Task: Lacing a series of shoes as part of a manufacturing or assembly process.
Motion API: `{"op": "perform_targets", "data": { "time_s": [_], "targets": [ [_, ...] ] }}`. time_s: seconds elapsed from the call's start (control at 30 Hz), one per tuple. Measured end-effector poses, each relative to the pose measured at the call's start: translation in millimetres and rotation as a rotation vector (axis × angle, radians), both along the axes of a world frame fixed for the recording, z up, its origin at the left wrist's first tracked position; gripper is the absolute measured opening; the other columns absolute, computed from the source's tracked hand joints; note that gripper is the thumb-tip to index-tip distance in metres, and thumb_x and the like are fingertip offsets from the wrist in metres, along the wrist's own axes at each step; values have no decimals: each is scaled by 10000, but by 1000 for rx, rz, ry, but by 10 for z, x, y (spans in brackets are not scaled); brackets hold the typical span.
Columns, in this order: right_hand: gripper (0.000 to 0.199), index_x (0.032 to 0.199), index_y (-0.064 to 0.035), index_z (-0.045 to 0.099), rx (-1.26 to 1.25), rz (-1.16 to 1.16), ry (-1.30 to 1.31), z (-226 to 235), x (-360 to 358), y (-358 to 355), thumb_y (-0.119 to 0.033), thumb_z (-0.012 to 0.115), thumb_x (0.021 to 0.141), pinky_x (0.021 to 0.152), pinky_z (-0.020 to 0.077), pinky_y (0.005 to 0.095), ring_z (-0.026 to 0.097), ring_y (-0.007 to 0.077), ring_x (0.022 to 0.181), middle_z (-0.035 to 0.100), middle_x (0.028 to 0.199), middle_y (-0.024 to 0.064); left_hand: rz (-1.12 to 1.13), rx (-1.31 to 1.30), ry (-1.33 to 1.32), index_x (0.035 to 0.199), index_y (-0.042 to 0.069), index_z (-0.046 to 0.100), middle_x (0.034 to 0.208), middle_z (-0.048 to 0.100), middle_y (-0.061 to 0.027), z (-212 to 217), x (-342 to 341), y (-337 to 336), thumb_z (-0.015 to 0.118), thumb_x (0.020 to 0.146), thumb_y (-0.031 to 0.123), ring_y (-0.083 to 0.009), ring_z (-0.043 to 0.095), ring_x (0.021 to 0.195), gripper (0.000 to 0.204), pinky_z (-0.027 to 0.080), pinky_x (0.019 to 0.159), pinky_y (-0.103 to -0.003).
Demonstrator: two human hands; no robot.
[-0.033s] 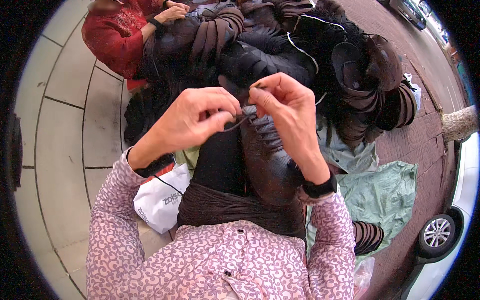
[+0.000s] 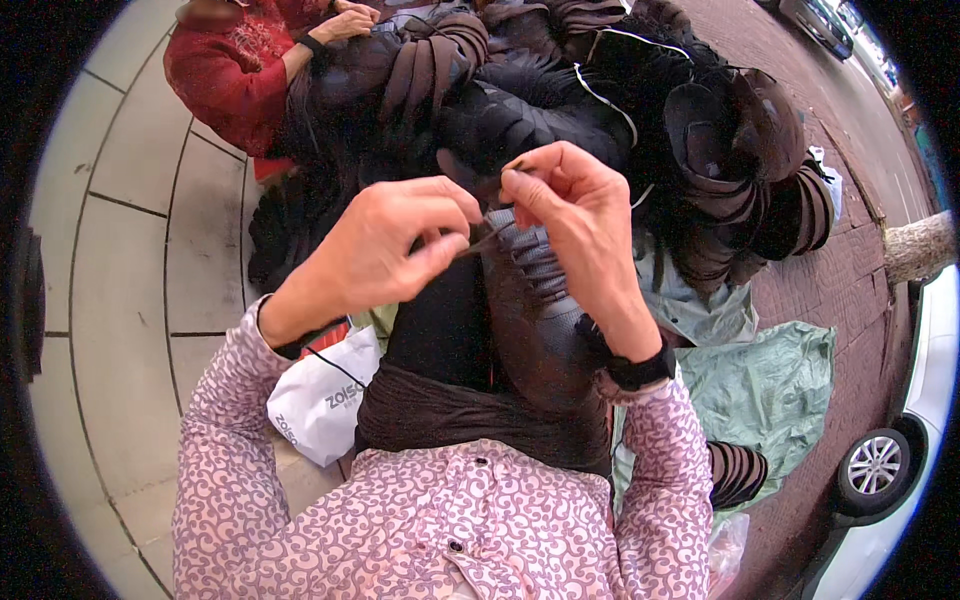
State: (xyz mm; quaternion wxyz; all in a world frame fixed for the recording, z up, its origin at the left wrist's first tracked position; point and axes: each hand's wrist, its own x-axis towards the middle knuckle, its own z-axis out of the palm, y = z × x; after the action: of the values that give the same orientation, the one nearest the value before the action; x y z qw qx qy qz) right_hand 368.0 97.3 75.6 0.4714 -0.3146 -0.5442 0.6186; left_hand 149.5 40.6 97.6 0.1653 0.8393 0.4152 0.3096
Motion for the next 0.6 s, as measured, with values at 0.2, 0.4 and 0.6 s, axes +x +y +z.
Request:
{"op": "perform_targets", "data": {
  "time_s": [0.2, 0.4, 0.6],
  "targets": [
    [69, 990, -24, 735, 5, 44, 39, -81, -38, 182, -86, 759, 975, 638, 466, 221, 586, 61, 685, 720, 831, 25, 182, 13, 390, 1045, 32, 646, 1025, 669, -135, -248, 64, -203, 769, 874, 131, -350, 710, 827, 233, 557, 672, -444],
    [64, 983, -30, 733, 16, 36, 33, -60, -55, 228, -86, 762, 974, 627, 461, 225, 577, 64, 676, 714, 825, 26, 168, 34, 534, 997, 32, 636, 976, 618, -120, -127, 50, -212, 706, 890, 88, -321, 700, 817, 139, 556, 684, -428],
    [62, 989, -37, 733, 0, 34, 88, -9, -55, 282, -88, 764, 974, 623, 462, 229, 584, 73, 669, 713, 826, 27, 49, 195, 497, 928, 39, 648, 1012, 611, -89, 329, 231, -200, 682, 877, 77, -283, 689, 872, 72, 559, 711, -391]
  ]
}}
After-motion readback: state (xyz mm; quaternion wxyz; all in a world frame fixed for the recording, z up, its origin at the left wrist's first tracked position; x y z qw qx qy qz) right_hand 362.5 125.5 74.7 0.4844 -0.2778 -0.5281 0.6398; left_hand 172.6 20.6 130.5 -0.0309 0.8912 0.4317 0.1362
